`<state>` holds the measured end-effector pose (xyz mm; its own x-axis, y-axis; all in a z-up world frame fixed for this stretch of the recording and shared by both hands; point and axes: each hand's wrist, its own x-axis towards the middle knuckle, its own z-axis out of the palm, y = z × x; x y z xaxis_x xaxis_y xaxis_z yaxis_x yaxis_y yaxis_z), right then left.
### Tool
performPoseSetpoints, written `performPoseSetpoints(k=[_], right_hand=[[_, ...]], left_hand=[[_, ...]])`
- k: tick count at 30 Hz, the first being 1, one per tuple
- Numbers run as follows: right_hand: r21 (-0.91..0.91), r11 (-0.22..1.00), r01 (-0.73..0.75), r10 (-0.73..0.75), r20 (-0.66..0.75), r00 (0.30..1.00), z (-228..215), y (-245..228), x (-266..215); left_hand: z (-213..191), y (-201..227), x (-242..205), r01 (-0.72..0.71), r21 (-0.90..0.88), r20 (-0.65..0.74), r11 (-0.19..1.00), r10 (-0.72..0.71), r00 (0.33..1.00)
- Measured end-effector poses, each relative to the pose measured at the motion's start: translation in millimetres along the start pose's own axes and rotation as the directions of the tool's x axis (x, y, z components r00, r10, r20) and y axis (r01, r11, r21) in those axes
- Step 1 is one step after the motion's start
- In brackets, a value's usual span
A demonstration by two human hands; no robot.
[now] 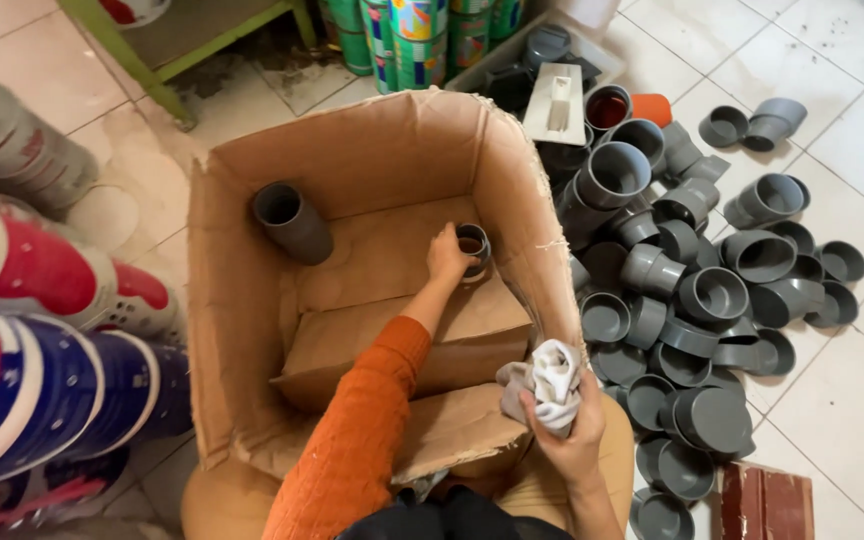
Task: Wiping individual PVC pipe fittings with a cloth and packing them into a cardboard box.
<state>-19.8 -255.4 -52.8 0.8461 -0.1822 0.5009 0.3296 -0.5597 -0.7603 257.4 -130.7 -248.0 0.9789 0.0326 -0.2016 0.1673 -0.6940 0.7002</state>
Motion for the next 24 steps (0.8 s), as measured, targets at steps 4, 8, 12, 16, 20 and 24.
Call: performPoseSetpoints(k=[4,8,12,16,20,24], right_hand=[[-0.006,1.000,0.020,-0.020,0.019,1.000,-0.3,-3.4,4.8],[0.001,1.000,0.024,-0.024,0.033,0.999,-0.8,-3.7,6.0],[0.017,1.000,0.017,-0.017,0.029,0.999,-1.1,-4.4,4.5],[0.059,0.998,-0.017,0.016,0.023,1.000,-1.5,-3.6,4.6],[0.081,0.996,0.036,-0.033,-0.037,0.999,3.0,4.5,-1.0],[0.109,0.994,-0.033,0.057,-0.226,0.973,17.6,38.2,-29.3]], left_hand=[[24.7,1.2,1.0,-0.030,0.074,0.020,0.997,0.029,0.999],[37.7,-16.3,16.7,-0.064,0.065,0.042,0.996,0.062,0.997],[29.2,-25.1,31.2,-0.061,-0.060,0.149,0.996,0.069,0.986],[-4.1,6.4,21.4,-0.350,-0.415,-0.476,0.840,0.127,0.870],[-96.2,133.2,-55.6,-0.670,-0.391,-0.663,0.631,0.312,0.680],[-54.1,194.4,-38.0,-0.835,0.162,-0.404,0.527,0.807,0.431]])
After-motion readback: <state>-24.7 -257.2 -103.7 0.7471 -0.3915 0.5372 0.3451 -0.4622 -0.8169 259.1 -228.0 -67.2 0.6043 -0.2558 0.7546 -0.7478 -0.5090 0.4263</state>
